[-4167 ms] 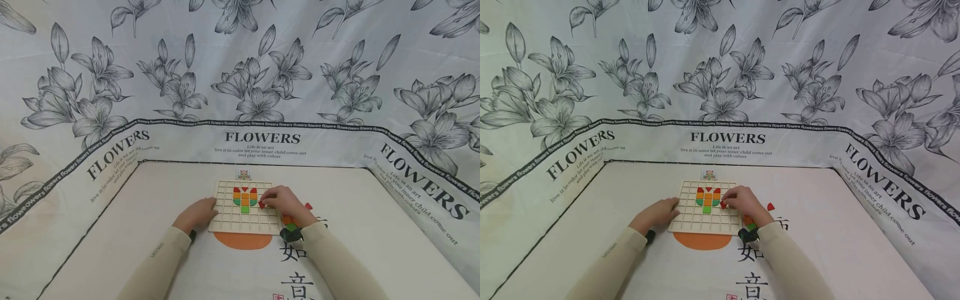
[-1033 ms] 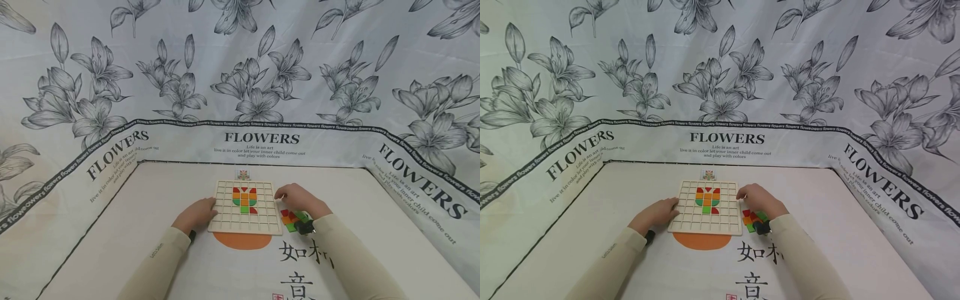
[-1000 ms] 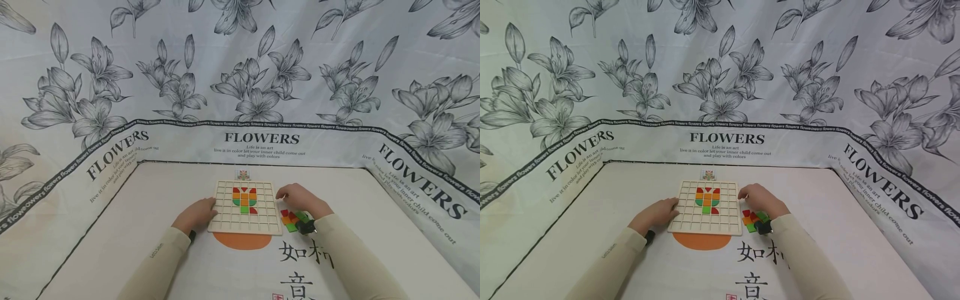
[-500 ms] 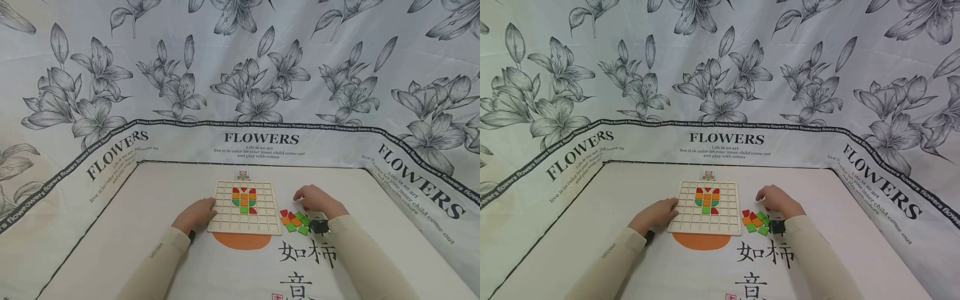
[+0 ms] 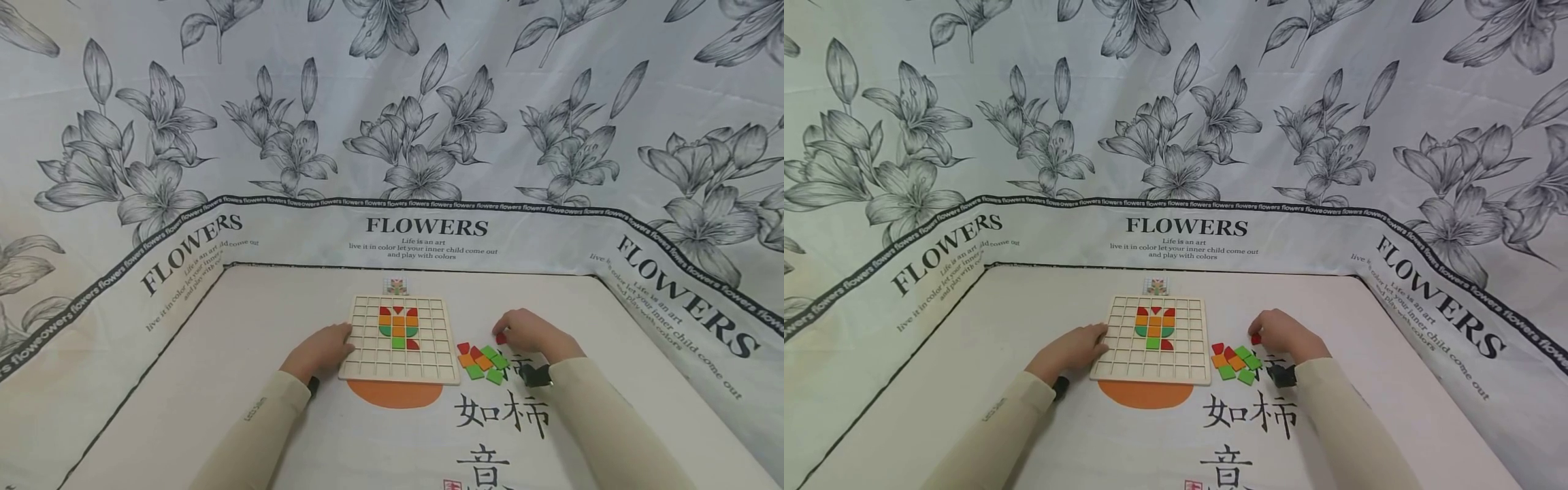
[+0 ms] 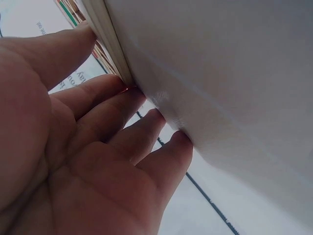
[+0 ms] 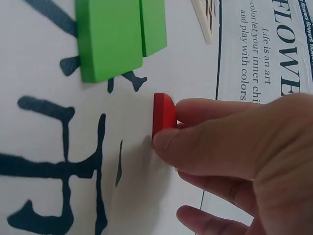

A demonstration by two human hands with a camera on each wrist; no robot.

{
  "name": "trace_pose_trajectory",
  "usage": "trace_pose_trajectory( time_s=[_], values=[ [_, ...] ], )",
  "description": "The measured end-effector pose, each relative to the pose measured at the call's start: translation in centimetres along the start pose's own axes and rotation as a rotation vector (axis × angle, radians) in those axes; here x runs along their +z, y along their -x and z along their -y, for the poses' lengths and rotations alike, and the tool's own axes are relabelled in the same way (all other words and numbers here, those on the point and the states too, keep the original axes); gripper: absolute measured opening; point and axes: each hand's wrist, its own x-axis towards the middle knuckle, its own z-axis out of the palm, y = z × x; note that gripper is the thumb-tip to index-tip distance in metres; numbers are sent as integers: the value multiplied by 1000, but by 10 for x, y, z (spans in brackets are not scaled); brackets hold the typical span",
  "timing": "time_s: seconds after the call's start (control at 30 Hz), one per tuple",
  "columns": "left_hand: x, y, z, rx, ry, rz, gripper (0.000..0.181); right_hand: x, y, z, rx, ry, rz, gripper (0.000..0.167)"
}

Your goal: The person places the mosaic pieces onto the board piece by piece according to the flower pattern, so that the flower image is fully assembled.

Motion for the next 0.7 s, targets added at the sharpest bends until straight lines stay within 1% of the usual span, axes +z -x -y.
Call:
trace_pose_trajectory(
  time_s=[0.17,0.33,0.5,0.7],
  values=[
    [0,0,0,0,4,2,60,1,2,-1,9,-17,-13,26],
    [0,0,0,-1,9,2,60,1,2,-1,11,-10,-40,21],
    [1,-1,1,1,3,1,60,2,4,-2,-1,-16,-62,17],
    [0,-1,1,-7,10,3,60,0,4,-4,-24,-23,-72,17]
  ],
)
